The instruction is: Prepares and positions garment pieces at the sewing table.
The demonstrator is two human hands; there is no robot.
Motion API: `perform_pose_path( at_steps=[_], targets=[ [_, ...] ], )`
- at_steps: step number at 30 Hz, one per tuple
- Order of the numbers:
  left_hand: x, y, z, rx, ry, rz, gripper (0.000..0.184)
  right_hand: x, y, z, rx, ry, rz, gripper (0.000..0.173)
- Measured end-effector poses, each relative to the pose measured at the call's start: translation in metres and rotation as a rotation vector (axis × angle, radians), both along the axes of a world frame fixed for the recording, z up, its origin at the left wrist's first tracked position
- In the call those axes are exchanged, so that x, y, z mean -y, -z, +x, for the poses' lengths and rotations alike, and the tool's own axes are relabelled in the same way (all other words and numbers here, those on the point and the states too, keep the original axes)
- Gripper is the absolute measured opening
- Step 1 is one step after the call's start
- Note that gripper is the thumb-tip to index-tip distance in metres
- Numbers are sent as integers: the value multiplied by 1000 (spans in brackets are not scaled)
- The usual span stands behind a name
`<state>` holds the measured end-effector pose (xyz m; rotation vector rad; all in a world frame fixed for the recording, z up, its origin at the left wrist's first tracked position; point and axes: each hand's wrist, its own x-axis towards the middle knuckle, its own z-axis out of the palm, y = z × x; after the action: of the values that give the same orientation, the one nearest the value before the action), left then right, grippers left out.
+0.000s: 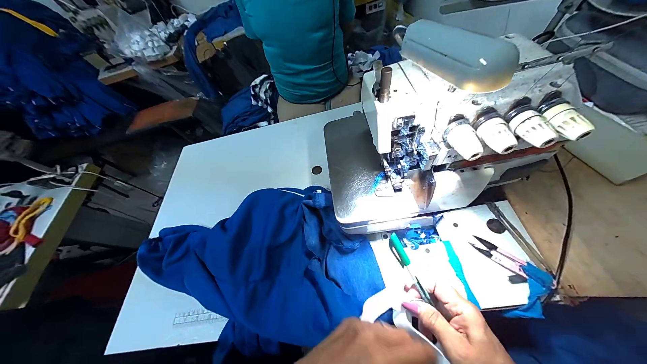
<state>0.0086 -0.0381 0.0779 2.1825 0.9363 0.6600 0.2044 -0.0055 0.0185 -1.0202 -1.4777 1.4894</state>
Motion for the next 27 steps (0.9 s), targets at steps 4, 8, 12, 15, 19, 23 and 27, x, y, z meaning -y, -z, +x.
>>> perform_pose_path(
  at_steps=[4,8,12,15,19,23,27],
  targets=[
    [-19,31,-12,40,-190,298,15,1,-6,4,-64,-47,-67,7],
    [-17,44,-9,76,-241,403,12,1,-2,9,-67,-30,14,9],
    [-17,54,-10,121,-269,504,9,-2,-1,15,-24,-60,141,12],
    [-17,57,-10,158,-288,508,9,-5,-1,17,-15,-95,199,13],
    [-19,64,-9,253,-286,453,10,-6,-4,18,24,-99,235,14],
    [-17,68,-7,323,-289,370,11,-5,-5,19,14,-97,179,13],
    [-15,69,-6,340,-310,344,11,-4,-5,19,17,-100,207,12]
  ],
)
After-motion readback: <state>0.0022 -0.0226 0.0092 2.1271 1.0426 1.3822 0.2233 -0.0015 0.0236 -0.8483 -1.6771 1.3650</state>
